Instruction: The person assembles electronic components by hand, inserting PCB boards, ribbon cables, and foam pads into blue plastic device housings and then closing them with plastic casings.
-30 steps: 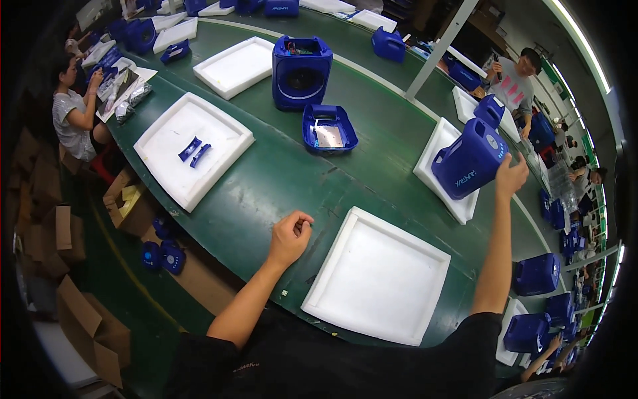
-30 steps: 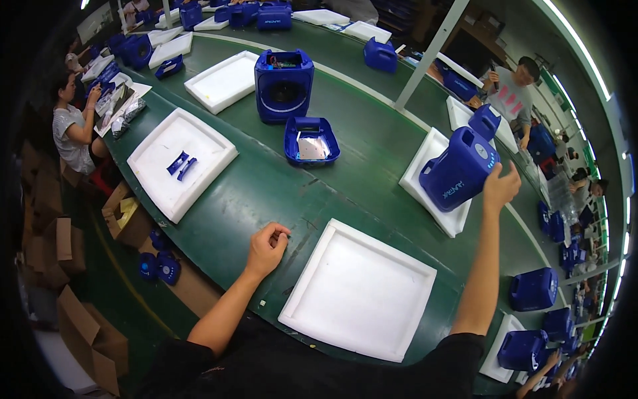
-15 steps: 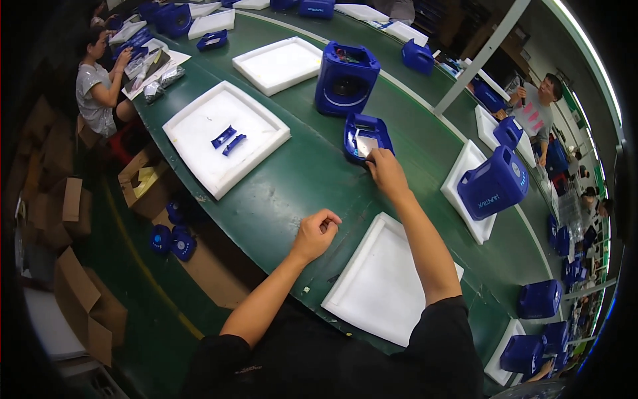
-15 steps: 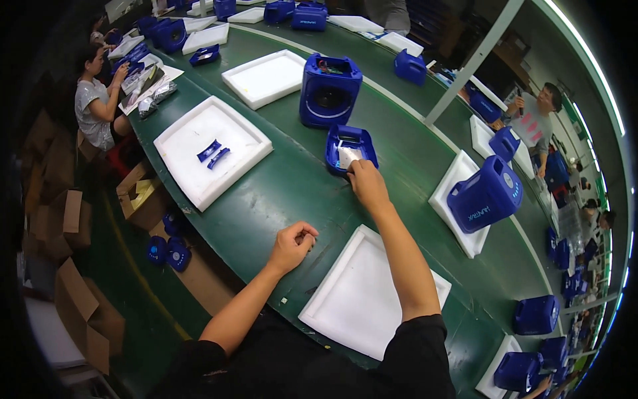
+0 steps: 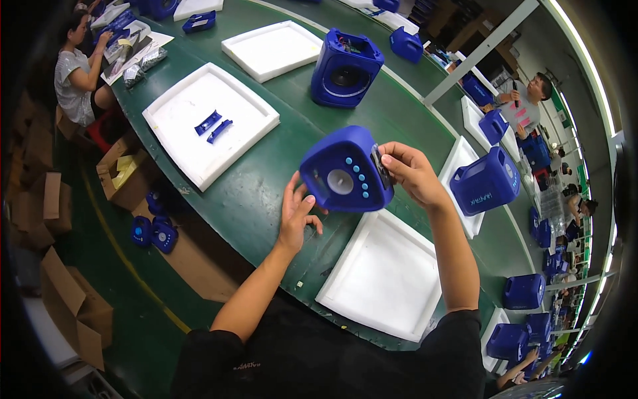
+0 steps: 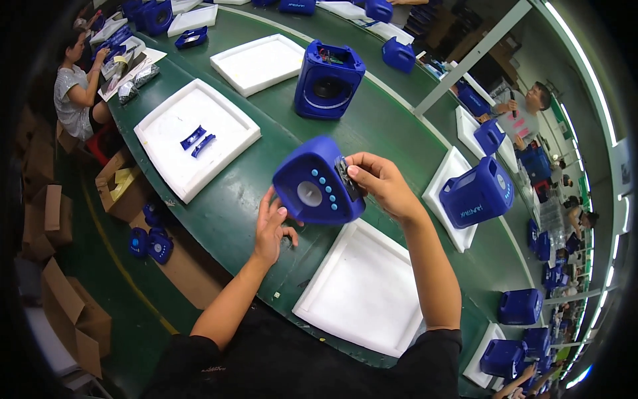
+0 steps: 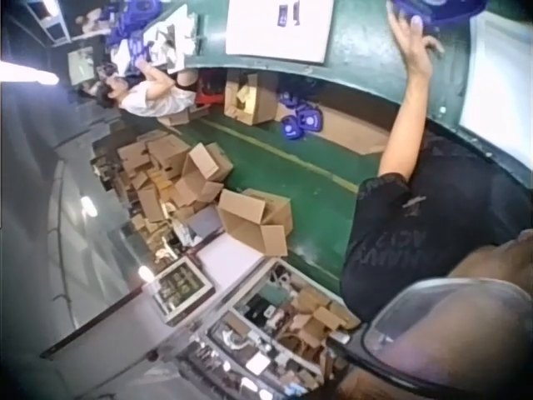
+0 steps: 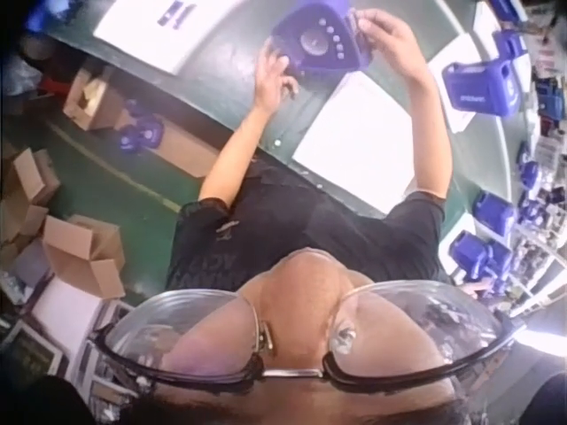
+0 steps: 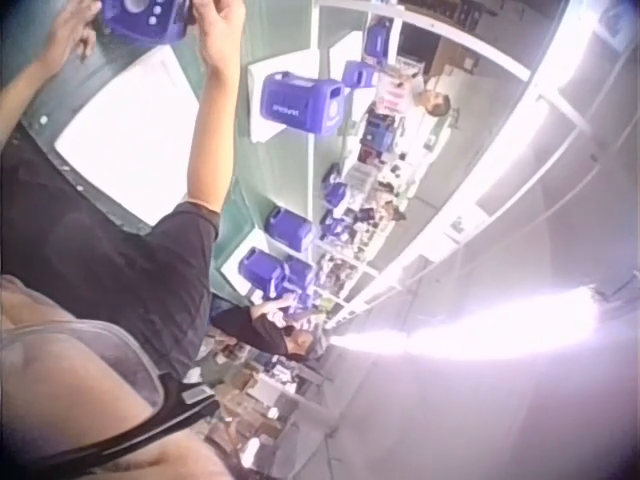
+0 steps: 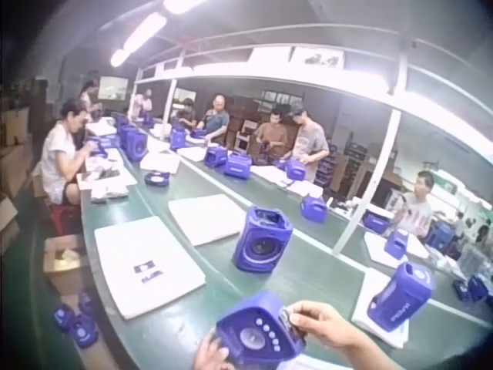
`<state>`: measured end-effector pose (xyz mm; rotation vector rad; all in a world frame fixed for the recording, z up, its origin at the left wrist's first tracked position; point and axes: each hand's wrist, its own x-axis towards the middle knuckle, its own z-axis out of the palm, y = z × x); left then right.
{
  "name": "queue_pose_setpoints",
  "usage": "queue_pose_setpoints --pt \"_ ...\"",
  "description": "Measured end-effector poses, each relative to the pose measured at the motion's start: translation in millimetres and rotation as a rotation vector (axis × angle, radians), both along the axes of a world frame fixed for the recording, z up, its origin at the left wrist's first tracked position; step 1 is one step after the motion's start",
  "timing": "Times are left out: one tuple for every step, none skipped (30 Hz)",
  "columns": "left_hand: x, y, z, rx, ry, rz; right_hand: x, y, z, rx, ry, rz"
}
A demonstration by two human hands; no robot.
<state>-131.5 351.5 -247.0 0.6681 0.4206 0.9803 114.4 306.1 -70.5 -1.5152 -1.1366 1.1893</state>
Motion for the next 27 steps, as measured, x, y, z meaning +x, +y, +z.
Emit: queue_pose_setpoints --pt "-2 3 -10 -0.001 -0.003 0.01 -5 3 1 -0.016 0.119 0.029" --pt "-3 7 -27 -0.051 -0.037 -0.062 -6 9 -1 -0.019 0.118 0.039" --pt "-5 9 -43 -0.1 -0.07 -0.13 -5 18 -5 -0.044 0.083 0.093" --pt "-1 7 -39 -0.076 0.048 -0.069 -4 27 -6 -0.069 0.048 0.141" --pt "2 7 -36 -0.081 0.05 -0.06 -5 39 -7 -0.074 0.05 0.15" --pt "3 9 -33 -0.099 0.017 -0.037 -5 55 -8 0.033 -0.099 0.068" --pt "2 11 -30 -0.118 -0.011 -0.005 -7 75 -8 0.141 -0.242 -0.007" --pt "5 12 -27 -0.148 -0.023 0.009 2 97 -15 0.312 -0.464 -0.062" --pt "7 11 -28 -0.15 -0.018 0.014 15 121 -20 0.485 -0.686 -0.121" --pt "5 11 -32 -0.129 0.008 -0.002 18 146 -12 0.531 -0.874 -0.118" --pt "3 11 -33 -0.106 0.031 -0.021 19 170 -3 0.579 -1.063 -0.117" --pt "4 10 -28 -0.061 0.063 -0.02 27 195 -6 0.582 -1.058 -0.115" --pt "7 8 -26 -0.007 0.079 -0.01 37 218 -11 0.553 -1.231 -0.237" --pt "6 6 -24 0.049 0.141 -0.034 45 238 -17 0.519 -1.397 -0.358" --pt "5 5 -23 0.104 0.203 -0.059 49 254 -19 0.524 -1.394 -0.355" --pt "5 3 -26 0.107 0.207 -0.047 46 269 -21 0.349 -1.409 -0.378" --pt "9 1 -30 0.095 0.202 -0.075 46 278 -23 0.172 -1.419 -0.401" --pt "15 1 -33 0.085 0.196 -0.108 50 283 -24 0.195 -1.504 -0.381" --pt "14 2 -43 0.074 0.215 -0.089 35 288 -29 0.2 -1.483 -0.36" --pt "11 3 -51 0.062 0.199 -0.065 15 289 -27 0.114 -1.554 -0.36" --pt "7 3 -60 0.051 0.182 -0.043 -4 289 -24 0.028 -1.626 -0.361" --pt "5 2 -50 -0.026 0.114 -0.168 11 281 -25 0.031 -1.68 -0.372" --pt "6 2 -54 -0.022 0.114 -0.17 17 278 -25 0.032 -1.68 -0.377" --pt "7 1 -58 -0.036 0.124 -0.179 24 271 -24 0.066 -1.641 -0.403" --pt "10 2 -65 -0.049 0.13 -0.187 30 264 -21 0.101 -1.604 -0.429" --pt "12 1 -75 -0.05 0.127 -0.181 33 255 -14 0.109 -1.574 -0.425" --pt "13 2 -85 0.067 0.191 -0.095 36 244 -11 0.113 -1.579 -0.422"
